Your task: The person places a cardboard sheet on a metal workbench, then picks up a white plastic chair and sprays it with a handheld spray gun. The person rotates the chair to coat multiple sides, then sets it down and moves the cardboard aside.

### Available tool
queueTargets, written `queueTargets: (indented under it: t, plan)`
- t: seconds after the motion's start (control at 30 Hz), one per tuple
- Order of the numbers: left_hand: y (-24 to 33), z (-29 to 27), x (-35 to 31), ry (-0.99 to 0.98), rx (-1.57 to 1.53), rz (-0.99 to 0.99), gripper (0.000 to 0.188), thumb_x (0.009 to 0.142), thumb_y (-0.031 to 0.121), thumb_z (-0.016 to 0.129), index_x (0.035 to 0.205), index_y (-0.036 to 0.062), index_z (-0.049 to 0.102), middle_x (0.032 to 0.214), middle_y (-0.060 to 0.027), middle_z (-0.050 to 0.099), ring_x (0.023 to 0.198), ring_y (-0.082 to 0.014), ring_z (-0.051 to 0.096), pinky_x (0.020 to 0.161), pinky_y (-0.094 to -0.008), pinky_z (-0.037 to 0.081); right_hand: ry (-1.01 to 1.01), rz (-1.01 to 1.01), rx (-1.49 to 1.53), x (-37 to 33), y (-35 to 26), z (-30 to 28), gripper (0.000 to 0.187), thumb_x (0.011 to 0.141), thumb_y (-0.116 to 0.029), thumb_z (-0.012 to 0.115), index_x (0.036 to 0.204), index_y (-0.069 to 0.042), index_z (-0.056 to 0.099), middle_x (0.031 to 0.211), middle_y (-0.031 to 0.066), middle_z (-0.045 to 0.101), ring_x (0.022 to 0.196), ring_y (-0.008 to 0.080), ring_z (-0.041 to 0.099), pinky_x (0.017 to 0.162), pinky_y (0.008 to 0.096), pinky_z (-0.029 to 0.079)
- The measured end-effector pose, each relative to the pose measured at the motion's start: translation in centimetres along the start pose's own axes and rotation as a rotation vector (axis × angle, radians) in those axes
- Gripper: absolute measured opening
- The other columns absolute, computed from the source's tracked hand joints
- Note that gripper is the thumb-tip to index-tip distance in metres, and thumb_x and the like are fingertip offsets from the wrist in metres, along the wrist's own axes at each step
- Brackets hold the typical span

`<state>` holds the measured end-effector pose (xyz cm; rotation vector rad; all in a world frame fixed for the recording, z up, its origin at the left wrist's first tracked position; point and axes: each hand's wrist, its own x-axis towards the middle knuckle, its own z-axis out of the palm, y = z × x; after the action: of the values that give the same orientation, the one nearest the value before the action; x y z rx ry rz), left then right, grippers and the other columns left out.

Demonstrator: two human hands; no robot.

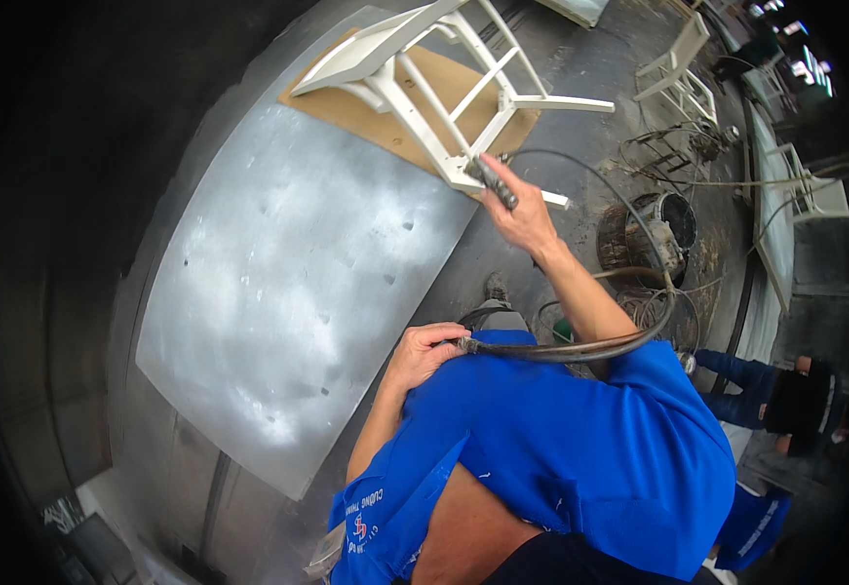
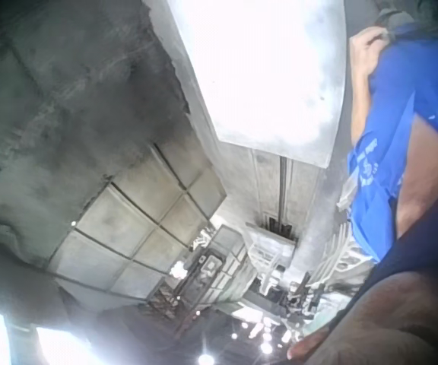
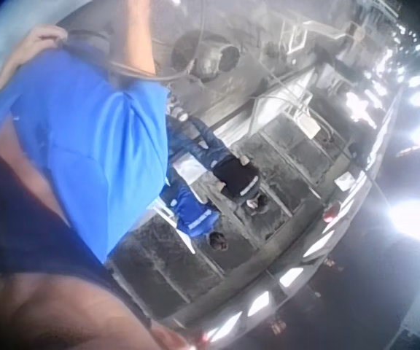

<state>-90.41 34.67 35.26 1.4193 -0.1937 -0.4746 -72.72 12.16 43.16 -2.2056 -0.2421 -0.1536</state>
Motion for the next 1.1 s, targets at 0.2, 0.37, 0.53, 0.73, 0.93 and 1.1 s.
queueTargets:
  t: [0.2,0.37,0.53,0.73,0.93,1.1]
  plan:
    - [0.3,2.1,5.0,-0.062,0.045,-0.059,0.026,0.084,-0.004,0.074,0.110,-0.0009,0.078,0.116,-0.0118,0.077,0.103,-0.0195,0.072,0.092,-0.0307,0.057,0.057,0.185,0.021,-1.9,4.2,-5.5,0.057,0.096,-0.017,0.067,0.152,-0.021,0.054,0.105,0.0139,0.074,0.087,0.0187,0.067,0.084,0.0340,0.053]
    - [0.6,5.7,11.3,-0.063,-0.022,-0.137,0.028,0.086,-0.005,0.073,0.113,0.0005,0.077,0.116,-0.0099,0.076,0.104,-0.0187,0.071,0.094,-0.0317,0.056,0.167,0.238,0.060,0.8,9.9,-12.0,0.056,0.095,-0.017,0.067,0.149,-0.016,0.055,0.129,0.0205,0.071,0.120,0.0339,0.068,0.101,0.0381,0.051]
    - [1.5,10.4,18.9,-0.091,-0.101,-0.263,0.033,0.089,0.001,0.077,0.121,0.0035,0.075,0.109,-0.0063,0.077,0.097,-0.0122,0.070,0.088,-0.0272,0.056,0.209,0.248,0.111,5.3,15.9,-18.1,0.055,0.095,-0.015,0.067,0.149,-0.017,0.056,0.129,0.0199,0.071,0.119,0.0292,0.069,0.100,0.0367,0.051]
    - [2.5,14.2,24.1,-0.087,-0.012,-0.287,0.032,0.088,-0.001,0.076,0.120,0.0035,0.075,0.110,-0.0072,0.076,0.100,-0.0157,0.070,0.089,-0.0307,0.056,0.188,0.224,0.148,8.8,20.1,-21.6,0.055,0.098,-0.015,0.067,0.151,-0.019,0.055,0.095,0.0066,0.066,0.086,0.0154,0.061,0.079,0.0309,0.050]
    - [2.9,15.0,26.2,-0.045,-0.033,-0.258,0.030,0.089,-0.002,0.074,0.118,0.0054,0.077,0.119,-0.0071,0.074,0.109,-0.0179,0.068,0.095,-0.0318,0.054,0.105,0.271,0.285,12.7,19.9,-22.3,0.053,0.097,-0.019,0.066,0.149,-0.017,0.056,0.125,0.0176,0.073,0.116,0.0291,0.070,0.099,0.0360,0.051]
    - [3.7,14.8,25.8,0.030,0.019,-0.219,0.027,0.091,0.002,0.075,0.118,0.0035,0.076,0.119,-0.0078,0.073,0.108,-0.0181,0.069,0.094,-0.0315,0.054,0.028,0.065,0.365,18.9,17.6,-20.1,0.051,0.096,-0.022,0.068,0.146,-0.021,0.059,0.123,0.0157,0.074,0.110,0.0289,0.071,0.097,0.0361,0.053]
